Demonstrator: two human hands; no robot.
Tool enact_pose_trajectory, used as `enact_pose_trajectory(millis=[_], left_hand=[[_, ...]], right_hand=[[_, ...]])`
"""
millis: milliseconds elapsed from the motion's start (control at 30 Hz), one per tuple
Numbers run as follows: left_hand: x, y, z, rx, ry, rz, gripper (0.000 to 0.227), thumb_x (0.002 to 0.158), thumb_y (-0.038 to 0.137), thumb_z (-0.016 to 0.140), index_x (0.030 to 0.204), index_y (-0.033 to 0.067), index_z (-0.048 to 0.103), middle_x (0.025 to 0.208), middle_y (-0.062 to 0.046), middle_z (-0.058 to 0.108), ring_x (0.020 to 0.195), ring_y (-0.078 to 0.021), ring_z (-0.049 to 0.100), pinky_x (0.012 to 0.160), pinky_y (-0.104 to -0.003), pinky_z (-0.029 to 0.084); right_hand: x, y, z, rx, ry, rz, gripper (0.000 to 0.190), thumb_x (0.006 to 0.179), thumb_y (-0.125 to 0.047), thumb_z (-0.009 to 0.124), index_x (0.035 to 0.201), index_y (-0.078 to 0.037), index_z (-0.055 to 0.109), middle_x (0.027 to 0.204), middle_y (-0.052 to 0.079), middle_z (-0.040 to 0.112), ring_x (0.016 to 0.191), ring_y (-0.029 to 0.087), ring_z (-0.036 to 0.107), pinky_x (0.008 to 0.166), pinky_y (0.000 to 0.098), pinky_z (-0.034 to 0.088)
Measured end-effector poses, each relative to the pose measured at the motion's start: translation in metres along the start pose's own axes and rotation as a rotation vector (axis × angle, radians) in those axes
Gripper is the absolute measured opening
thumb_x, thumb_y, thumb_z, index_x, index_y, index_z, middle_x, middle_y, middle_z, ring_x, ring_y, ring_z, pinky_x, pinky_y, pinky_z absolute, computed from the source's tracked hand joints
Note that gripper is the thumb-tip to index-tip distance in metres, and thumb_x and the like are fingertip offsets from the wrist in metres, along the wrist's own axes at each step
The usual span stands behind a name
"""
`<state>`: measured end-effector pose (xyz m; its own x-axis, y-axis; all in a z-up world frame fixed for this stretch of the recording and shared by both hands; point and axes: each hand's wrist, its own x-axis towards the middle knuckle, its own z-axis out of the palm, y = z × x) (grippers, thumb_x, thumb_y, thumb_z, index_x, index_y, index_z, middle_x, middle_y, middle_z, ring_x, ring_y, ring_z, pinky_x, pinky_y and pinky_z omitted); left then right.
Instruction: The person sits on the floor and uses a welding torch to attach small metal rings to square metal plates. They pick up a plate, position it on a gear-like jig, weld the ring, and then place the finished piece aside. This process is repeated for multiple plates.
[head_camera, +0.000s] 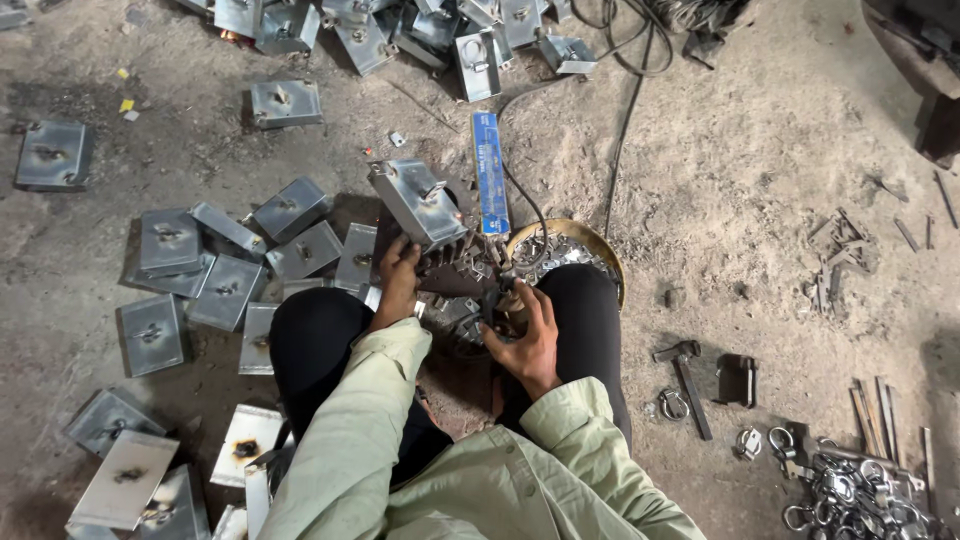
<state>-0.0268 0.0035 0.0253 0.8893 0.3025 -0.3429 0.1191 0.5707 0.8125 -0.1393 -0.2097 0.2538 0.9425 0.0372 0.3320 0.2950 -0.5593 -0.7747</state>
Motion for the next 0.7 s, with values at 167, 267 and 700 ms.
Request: enact_pose_trajectory(millis=[167,267,700], left_hand=[[-0.026,0.031,0.008,-0.130,-0.123,-0.037,0.034,0.096,0.012,0.065,0.130,0.0060,0.062,0.113,-0.005,0.068,0.097,-0.0164,0.071,0.080,-0.033,0.061],[-0.034,0.041,0.014,-0.057,-0.072,-0.083,0.030,0.099,0.016,0.063,0.128,0.0072,0.062,0.109,-0.005,0.065,0.092,-0.0187,0.070,0.077,-0.034,0.059],[-0.005,0.005,-0.004,0.101,-0.037,-0.051,0.025,0.100,0.018,0.067,0.118,0.0028,0.073,0.083,-0.001,0.061,0.068,-0.0111,0.050,0.058,-0.029,0.041]], right_hand=[[0.007,-0.002,0.001,-0.095,-0.001,-0.099,0.081,0.070,-0.019,0.089,0.142,-0.009,0.055,0.126,0.017,0.062,0.110,0.035,0.067,0.093,0.0434,0.058],[0.005,0.001,0.002,-0.118,-0.005,-0.082,0.077,0.070,-0.021,0.089,0.140,-0.012,0.058,0.125,0.015,0.064,0.112,0.035,0.067,0.095,0.0434,0.057],[0.007,-0.001,0.001,-0.119,-0.024,-0.108,0.075,0.072,-0.018,0.086,0.141,-0.013,0.058,0.130,0.015,0.066,0.113,0.033,0.069,0.095,0.0401,0.060]])
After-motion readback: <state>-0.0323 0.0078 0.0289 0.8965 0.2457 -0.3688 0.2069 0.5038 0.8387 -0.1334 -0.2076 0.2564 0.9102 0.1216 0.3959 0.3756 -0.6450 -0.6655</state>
